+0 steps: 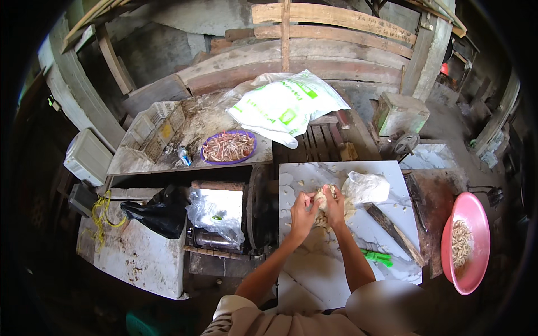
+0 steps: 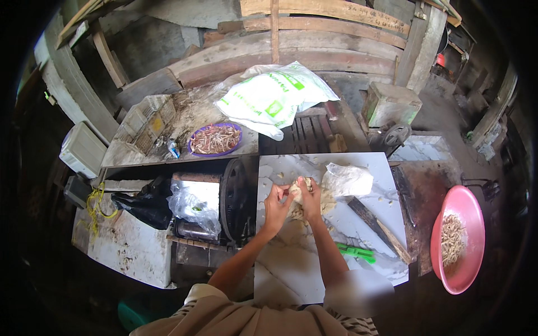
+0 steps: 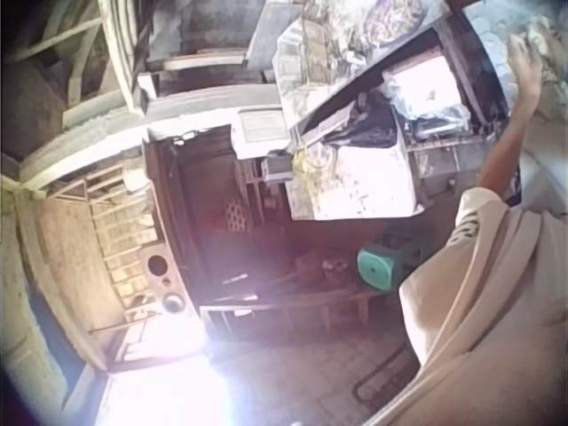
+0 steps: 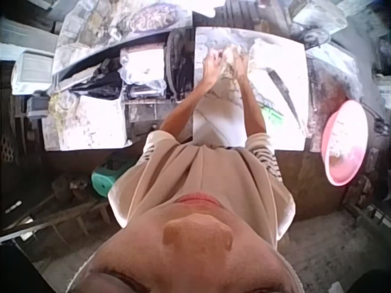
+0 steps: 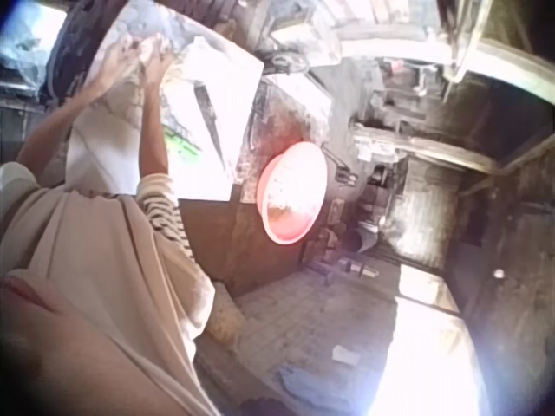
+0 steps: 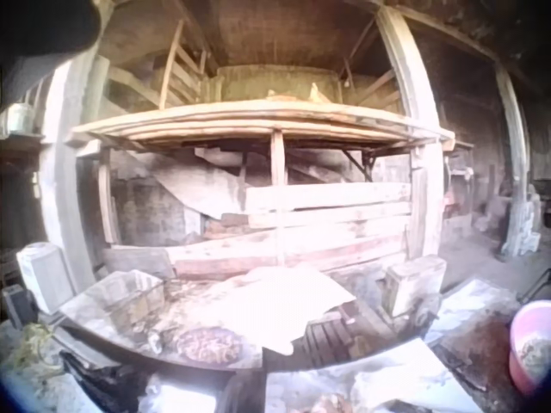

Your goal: The person prepares noodles by hand and with a manual noodle-cutting tool. First, the person kneads dough on a marble surface and rolls it into a log using a wooden rolling pin. The person then cuts small pieces of dough with a knife, flattens them, and passes them through a hand-cranked noodle machine held over a large bowl to produce individual noodles.

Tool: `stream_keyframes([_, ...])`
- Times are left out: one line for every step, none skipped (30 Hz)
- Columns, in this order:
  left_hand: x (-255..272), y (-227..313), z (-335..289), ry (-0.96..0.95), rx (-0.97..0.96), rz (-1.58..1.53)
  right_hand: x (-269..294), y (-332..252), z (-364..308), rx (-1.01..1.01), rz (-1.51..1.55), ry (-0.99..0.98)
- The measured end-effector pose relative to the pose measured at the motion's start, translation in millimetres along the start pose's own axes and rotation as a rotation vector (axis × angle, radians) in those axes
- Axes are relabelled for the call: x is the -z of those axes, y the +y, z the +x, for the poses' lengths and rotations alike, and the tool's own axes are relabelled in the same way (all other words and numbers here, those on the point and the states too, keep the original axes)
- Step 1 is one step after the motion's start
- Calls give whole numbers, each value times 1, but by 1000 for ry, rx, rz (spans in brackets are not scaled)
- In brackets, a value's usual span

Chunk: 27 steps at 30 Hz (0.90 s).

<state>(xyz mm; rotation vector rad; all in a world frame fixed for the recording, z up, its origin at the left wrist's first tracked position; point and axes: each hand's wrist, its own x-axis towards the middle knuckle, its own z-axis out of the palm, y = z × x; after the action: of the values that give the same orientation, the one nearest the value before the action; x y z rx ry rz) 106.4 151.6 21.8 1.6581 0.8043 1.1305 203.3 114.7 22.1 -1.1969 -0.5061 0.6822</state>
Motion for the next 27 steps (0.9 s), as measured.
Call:
stream_keyframes([-3,2,-3,12,-56,-11,3,3,2,-24,24,44])
stream_keyframes([-3,1,-7,24,-106,-18,3,3,1,-55,51,87])
stream_keyframes([-4,1,-9,22,-104,-19,0,4,1,-28,60,147])
stream_keyframes([-5,0,-10,29,-131,-33,1,4,2,-29,58,151])
stream_keyframes([-5,-3,-12,39,-159,-43,0,5,2,-23,59,148])
stream_keyframes([-6,-7,-14,39,-158,-43,0,6,2,-18,59,145])
stream_keyframes([-8,-10,-14,62,-194,-83,-2,7,3,-18,60,146])
stream_keyframes([-9,-9,-14,83,-230,-127,-3,8,5,26,75,178])
stream_keyframes([-10,-9,-15,79,-229,-130,-3,7,6,70,90,209])
stream_keyframes([-11,-8,-17,55,-202,-153,-1,7,6,72,88,214])
stream_keyframes([-10,-9,-18,39,-177,-171,-3,4,4,27,127,233])
stream_keyframes([-9,-11,-18,42,-178,-169,-5,2,4,-19,165,252])
stream_keyframes([-9,-13,-16,24,-217,-188,-7,0,5,-20,166,249])
stream_keyframes([-10,-15,-17,2,-256,-209,-6,0,6,-55,225,278])
stream_keyframes([-11,-17,-17,1,-255,-208,-5,0,6,-90,284,306])
stream_keyframes([-12,-19,-17,-3,-302,-209,-3,3,7,-92,285,307])
stream_keyframes([-15,-20,-18,-11,-349,-216,1,7,10,-98,381,289])
stream_keyframes([-17,-21,-19,-16,-348,-220,5,12,12,-104,477,269])
stream_keyframes([-19,-22,-21,-22,-293,-287,9,16,14,-102,476,273])
stream_keyframes([-20,-22,-23,-28,-237,-352,12,20,15,-124,564,228])
stream_keyframes([-22,-22,-24,-31,-238,-354,15,24,17,-146,651,181])
stream_keyframes([-23,-22,-25,-49,-251,-364,18,27,19,-142,651,183])
stream_keyframes([-24,-19,-25,-66,-261,-374,22,28,22,-214,688,196])
stream_keyframes([-26,-16,-26,-67,-260,-377,26,28,24,-285,723,208])
stream_keyframes([-30,-12,-29,-53,-232,-455,31,30,24,-282,721,212])
stream_keyframes([-26,-11,-30,-26,-207,-516,22,26,20,-270,755,197])
stream_keyframes([-23,-15,-30,-18,-211,-508,16,22,15,-254,788,184])
